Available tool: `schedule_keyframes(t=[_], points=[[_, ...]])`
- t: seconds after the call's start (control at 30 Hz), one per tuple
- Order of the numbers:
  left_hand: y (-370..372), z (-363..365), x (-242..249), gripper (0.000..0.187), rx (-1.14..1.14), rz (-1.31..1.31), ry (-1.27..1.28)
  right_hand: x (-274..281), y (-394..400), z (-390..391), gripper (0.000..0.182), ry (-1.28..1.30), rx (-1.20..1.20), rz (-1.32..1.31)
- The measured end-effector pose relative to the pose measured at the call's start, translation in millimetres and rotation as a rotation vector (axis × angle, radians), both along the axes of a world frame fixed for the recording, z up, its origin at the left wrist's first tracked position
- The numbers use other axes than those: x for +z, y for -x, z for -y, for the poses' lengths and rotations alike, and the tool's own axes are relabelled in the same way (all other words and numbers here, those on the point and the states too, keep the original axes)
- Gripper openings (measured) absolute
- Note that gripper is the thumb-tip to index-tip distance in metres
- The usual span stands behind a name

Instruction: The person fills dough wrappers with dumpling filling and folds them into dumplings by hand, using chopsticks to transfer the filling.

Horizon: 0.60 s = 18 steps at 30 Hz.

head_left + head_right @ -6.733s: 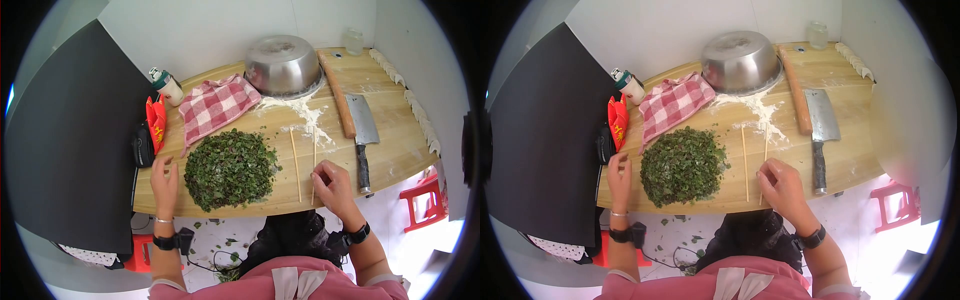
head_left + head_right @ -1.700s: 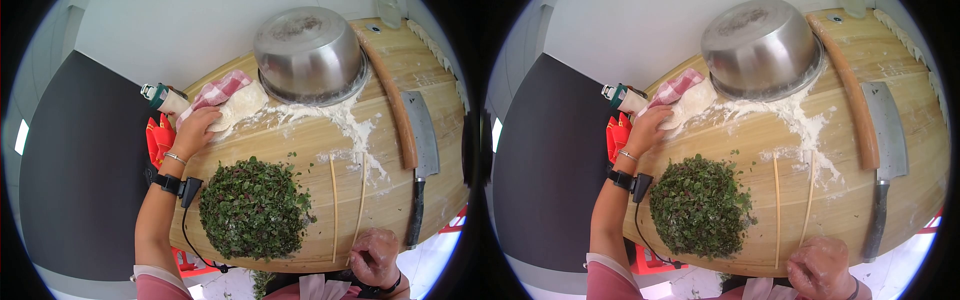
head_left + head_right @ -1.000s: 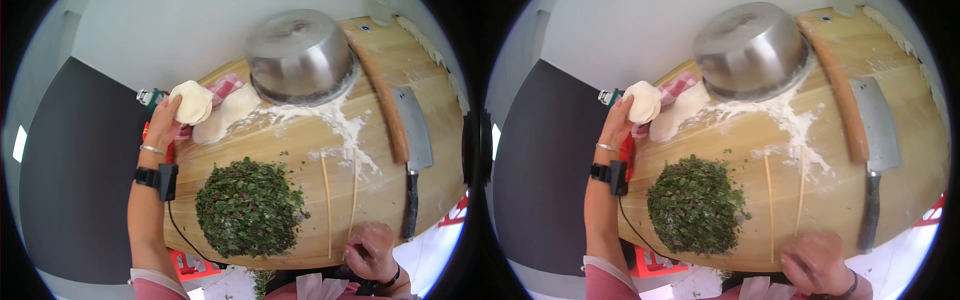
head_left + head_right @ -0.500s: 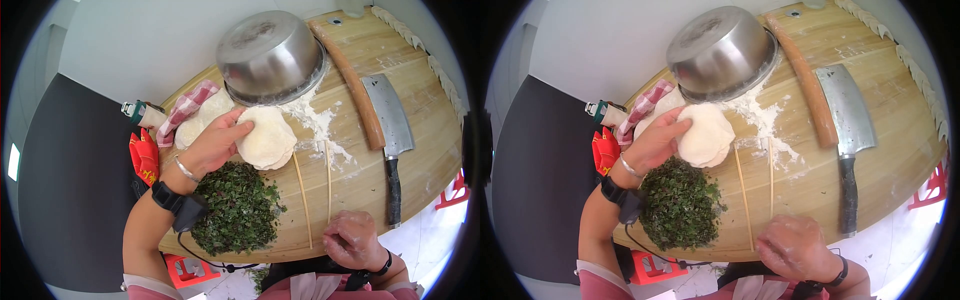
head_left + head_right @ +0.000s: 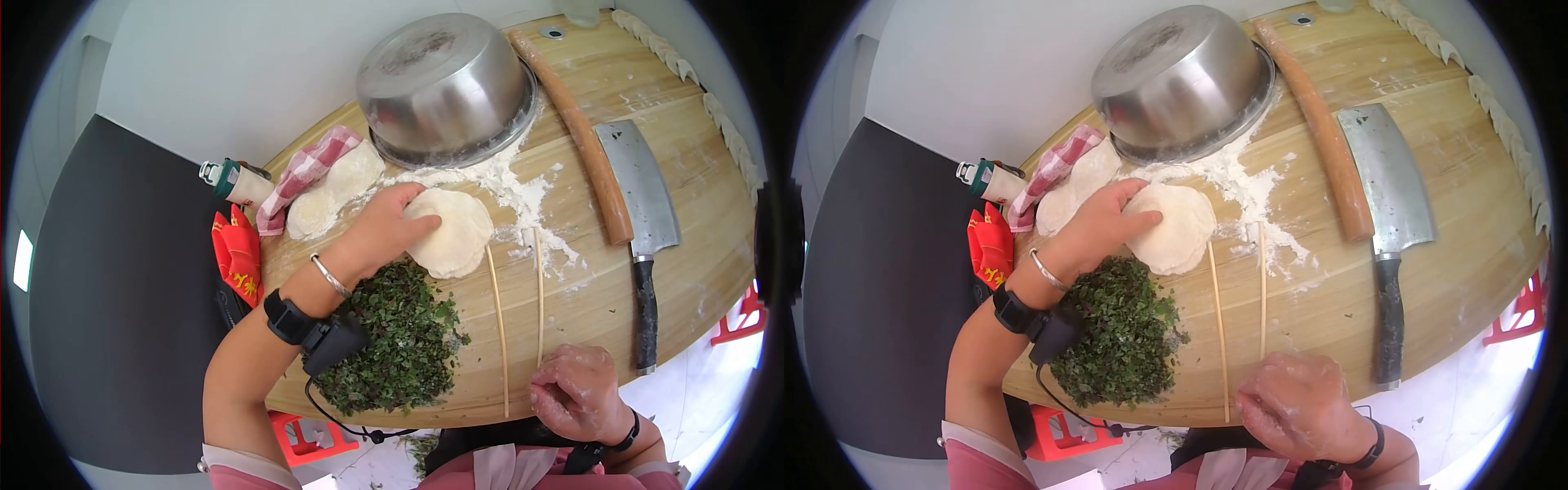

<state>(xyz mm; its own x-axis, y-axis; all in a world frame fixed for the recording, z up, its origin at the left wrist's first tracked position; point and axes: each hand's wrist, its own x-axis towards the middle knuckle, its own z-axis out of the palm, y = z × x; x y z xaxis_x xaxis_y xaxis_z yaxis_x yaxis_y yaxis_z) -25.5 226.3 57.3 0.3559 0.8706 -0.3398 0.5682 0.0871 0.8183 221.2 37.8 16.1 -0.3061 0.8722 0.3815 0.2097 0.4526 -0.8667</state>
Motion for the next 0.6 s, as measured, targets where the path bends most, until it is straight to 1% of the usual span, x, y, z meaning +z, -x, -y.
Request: schedule_keyframes(t=[0.07, 0.13, 0.17, 0.23, 0.27, 0.33, 0.4, 0.47, 0.53, 0.57, 0.6], points=[[-5.1, 6.5, -6.5, 0.039, -0.039, -0.025, -0.015, 1.5, -1.0, 0.6, 0.010, 0.003, 0.004, 0.014], [-7.9, 11.9, -9.7, 0.035, -0.085, -0.011, -0.216, 4.6, 0.2, -2.8, 0.011, 0.003, 0.009, 0.043], [-3.6, 11.3, -5.0, 0.035, -0.064, -0.023, -0.233, 4.1, 1.5, -3.7, 0.011, -0.015, 0.031, 0.034], [-4.6, 7.2, 14.7, 0.032, -0.147, -0.265, -0.272, 1.0, 2.0, -0.2, 0.013, -0.006, -0.036, 0.028], [10.6, -7.8, 12.0, 0.030, -0.121, -0.328, -0.369, 1.5, 2.4, -0.7, 0.013, -0.014, -0.033, 0.032], [60.7, -50.3, 11.1, 0.028, 0.048, -0.259, -0.539, 0.1, 3.6, 0.8, 0.012, -0.020, -0.048, 0.033], [116.2, -84.6, 15.4, 0.027, 0.325, -0.334, -0.755, -0.6, 6.2, 1.9, 0.010, -0.027, -0.069, 0.032], [174.9, -103.7, 17.8, 0.031, 0.327, -0.570, -0.901, 0.1, 9.4, 3.4, 0.011, -0.030, -0.125, 0.029], [221.7, -115.8, 5.0, 0.037, 0.379, -0.705, -0.783, -0.2, 7.1, 3.5, 0.011, -0.028, -0.107, 0.041], [249.5, -125.1, -6.3, 0.037, 0.377, -0.702, -0.781, -1.3, 6.2, 3.3, 0.011, -0.024, -0.091, 0.053], [258.3, -126.0, -8.7, 0.040, 0.275, -0.889, -0.732, -2.6, 6.3, 3.2, 0.011, -0.021, -0.094, 0.056]])
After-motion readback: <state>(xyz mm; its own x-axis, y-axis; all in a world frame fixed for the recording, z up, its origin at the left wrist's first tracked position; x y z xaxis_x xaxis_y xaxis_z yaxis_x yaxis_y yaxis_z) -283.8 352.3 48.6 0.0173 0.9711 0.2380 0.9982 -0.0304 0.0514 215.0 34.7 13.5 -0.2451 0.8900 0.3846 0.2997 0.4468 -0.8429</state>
